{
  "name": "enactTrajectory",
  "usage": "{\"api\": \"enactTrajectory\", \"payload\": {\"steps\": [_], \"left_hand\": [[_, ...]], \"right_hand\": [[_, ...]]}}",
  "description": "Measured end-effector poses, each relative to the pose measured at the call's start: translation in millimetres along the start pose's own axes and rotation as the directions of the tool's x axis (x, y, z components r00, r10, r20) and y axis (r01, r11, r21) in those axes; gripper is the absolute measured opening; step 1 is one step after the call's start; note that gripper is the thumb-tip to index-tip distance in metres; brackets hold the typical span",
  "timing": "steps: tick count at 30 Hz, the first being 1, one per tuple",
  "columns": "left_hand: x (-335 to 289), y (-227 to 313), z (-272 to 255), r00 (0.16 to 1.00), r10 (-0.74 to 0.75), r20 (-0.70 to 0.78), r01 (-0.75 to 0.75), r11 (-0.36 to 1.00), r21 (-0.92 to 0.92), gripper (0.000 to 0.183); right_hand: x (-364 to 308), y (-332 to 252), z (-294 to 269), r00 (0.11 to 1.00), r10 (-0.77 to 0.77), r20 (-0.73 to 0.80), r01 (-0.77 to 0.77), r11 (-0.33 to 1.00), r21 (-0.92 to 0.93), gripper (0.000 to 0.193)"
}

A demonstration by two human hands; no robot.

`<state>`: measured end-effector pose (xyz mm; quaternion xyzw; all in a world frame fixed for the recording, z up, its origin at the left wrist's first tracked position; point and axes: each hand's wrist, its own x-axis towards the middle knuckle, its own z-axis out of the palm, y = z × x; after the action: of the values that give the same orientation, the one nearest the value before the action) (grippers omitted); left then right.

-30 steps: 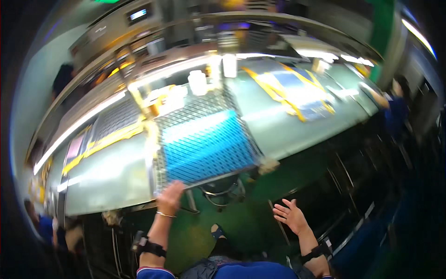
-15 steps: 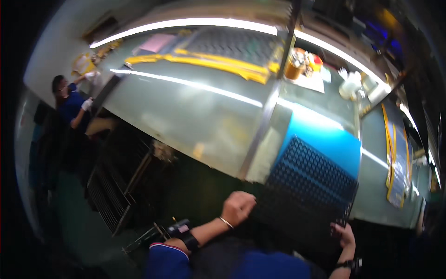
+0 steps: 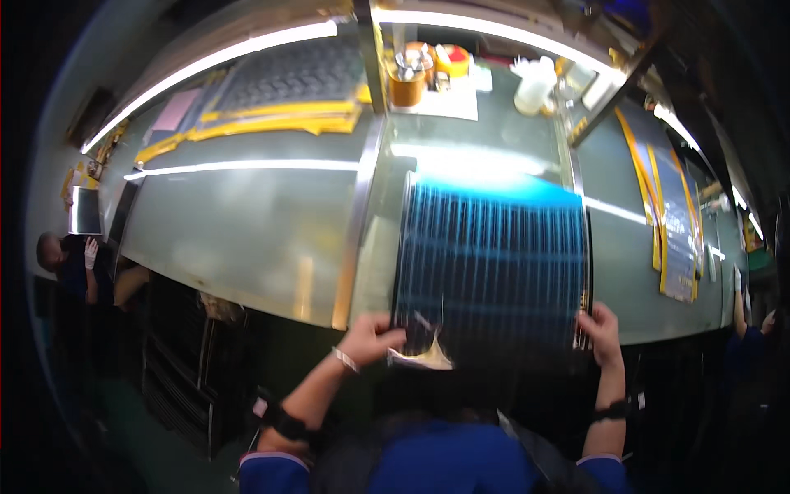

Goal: The recorder is inspecting blue and black patterned panels at a workbench, sorting them, and loading them into vertical racks in a factory setting.

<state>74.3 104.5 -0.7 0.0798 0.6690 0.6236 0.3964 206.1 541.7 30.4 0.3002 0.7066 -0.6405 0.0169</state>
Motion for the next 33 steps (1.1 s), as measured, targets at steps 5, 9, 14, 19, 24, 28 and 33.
{"api": "enactTrajectory", "payload": {"steps": [5,9,14,19,24,28,33], "left_hand": [[72.0,63.9,-4.2,0.939,0.260,-0.225,-0.257,0.965,0.046,0.054],[84.5,43.8,-15.6,0.880,0.466,-0.095,-0.339,0.755,0.562,0.051],[63.8,8.2,-32.1,0.895,0.442,0.064,-0.368,0.648,0.667,0.049],[63.7,5.7,-36.9,0.930,0.324,0.176,-0.344,0.591,0.729,0.069],[62.1,12.3,-40.3,0.944,0.243,0.223,-0.328,0.614,0.718,0.077],[62.5,12.7,-40.3,0.950,0.207,0.235,-0.313,0.630,0.710,0.081],[61.3,14.1,-38.4,0.957,0.168,0.235,-0.288,0.616,0.733,0.084]], "right_hand": [[53.0,7.1,-7.7,0.984,-0.106,-0.142,0.116,0.991,0.063,0.023],[65.3,32.8,-11.1,0.965,-0.156,-0.208,0.138,0.985,-0.098,0.027],[64.2,36.9,-1.3,0.962,-0.136,-0.239,0.137,0.991,-0.012,0.028],[65.5,44.0,-7.7,0.957,-0.176,-0.232,0.176,0.984,-0.017,0.030],[67.0,43.6,-6.7,0.959,-0.153,-0.240,0.150,0.988,-0.030,0.030],[66.7,43.0,-5.6,0.960,-0.149,-0.238,0.148,0.989,-0.023,0.030],[67.2,47.9,-8.8,0.959,-0.156,-0.237,0.156,0.988,-0.020,0.030]]}}
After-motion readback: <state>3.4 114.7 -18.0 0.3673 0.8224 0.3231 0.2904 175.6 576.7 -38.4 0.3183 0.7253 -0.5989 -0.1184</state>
